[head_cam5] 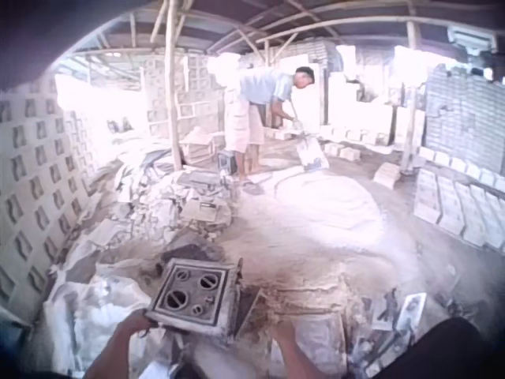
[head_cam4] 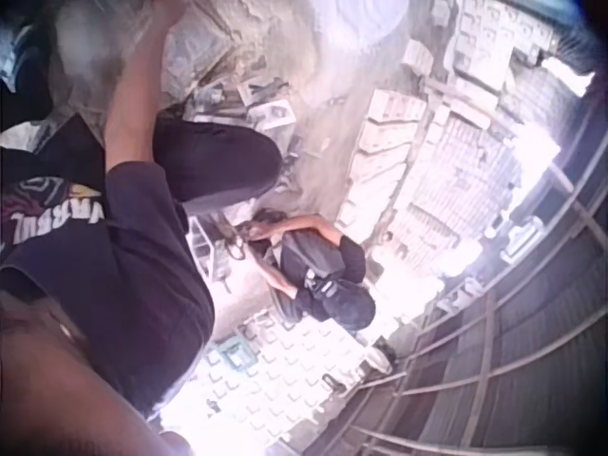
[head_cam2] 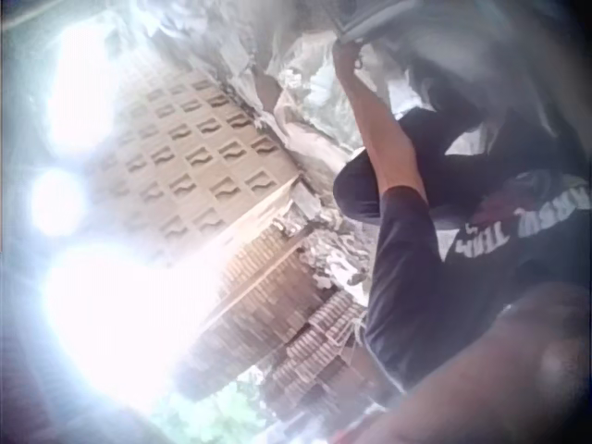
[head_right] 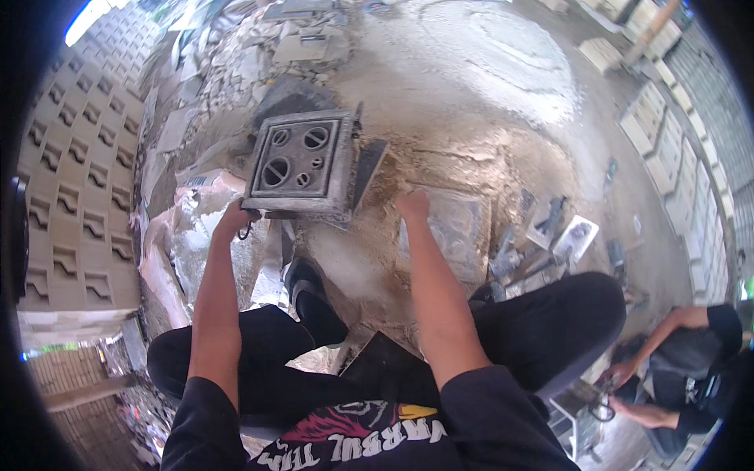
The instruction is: The person uses a trowel to spread and smooth fine sand or concrete mix into a metal mold, then flips the mold to release the shaped block and places smaller metal components back into the mold.
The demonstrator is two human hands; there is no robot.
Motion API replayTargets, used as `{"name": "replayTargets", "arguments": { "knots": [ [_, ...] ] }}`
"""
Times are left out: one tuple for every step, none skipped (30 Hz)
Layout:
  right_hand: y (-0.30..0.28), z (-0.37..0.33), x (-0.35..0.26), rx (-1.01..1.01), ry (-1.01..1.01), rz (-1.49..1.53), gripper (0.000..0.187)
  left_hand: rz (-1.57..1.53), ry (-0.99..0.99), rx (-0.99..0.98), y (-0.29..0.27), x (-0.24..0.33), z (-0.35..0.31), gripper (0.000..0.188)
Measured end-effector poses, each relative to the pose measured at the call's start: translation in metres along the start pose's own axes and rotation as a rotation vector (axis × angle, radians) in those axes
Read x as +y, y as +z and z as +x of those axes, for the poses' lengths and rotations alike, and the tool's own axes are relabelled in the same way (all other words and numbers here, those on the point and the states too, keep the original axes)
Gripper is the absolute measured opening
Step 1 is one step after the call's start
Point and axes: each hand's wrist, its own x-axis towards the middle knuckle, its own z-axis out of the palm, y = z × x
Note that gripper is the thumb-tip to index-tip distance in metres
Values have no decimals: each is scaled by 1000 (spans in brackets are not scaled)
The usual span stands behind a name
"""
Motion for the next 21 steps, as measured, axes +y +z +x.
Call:
{"name": "replayTargets", "arguments": {
  "knots": [
    [0,-9,2,-44,32,-17,44,7,51,-33,-7,-9,1,51],
    [-2,-14,9,-81,67,-43,43,-10,48,-31,-9,-12,4,51],
    [-2,-19,18,-89,87,-48,42,-33,40,-31,-7,-17,6,52],
    [1,-22,12,-98,85,-35,42,-100,24,50,-17,-27,14,52],
    [3,-24,1,-113,75,-14,41,-164,9,141,-34,-36,23,53],
    [4,-26,3,-133,70,15,41,-111,117,274,-43,-42,29,47],
    [5,-28,7,-151,68,37,41,18,149,339,-44,-40,33,45],
    [4,-28,10,-170,62,60,42,147,181,408,-48,-36,38,43],
    [2,-26,11,-183,46,63,42,277,212,482,-52,-30,44,41],
    [3,-29,4,-208,24,76,42,305,241,552,-66,-27,45,38],
    [1,-26,21,-214,31,48,43,258,190,510,-42,-16,46,39],
    [3,-27,37,-142,51,39,43,214,137,470,-18,-6,46,41],
    [5,-29,30,-75,37,57,43,179,92,471,-23,9,43,43],
    [6,-27,21,-10,23,77,43,219,158,498,-30,10,49,48],
    [8,-22,8,4,10,97,44,227,157,538,-39,20,53,48],
    [10,-21,-3,4,4,108,45,237,139,572,-40,24,53,49],
    [13,-16,-1,10,13,108,46,244,121,587,-26,32,54,50],
    [14,-9,0,-14,0,147,47,259,39,606,-16,44,56,54],
    [13,2,1,-32,-12,189,49,239,70,601,-8,55,60,56],
    [15,8,-5,-62,-24,241,51,231,97,604,-9,61,62,58],
    [18,14,-12,-25,7,250,54,222,125,607,-12,66,65,60]
  ]
}}
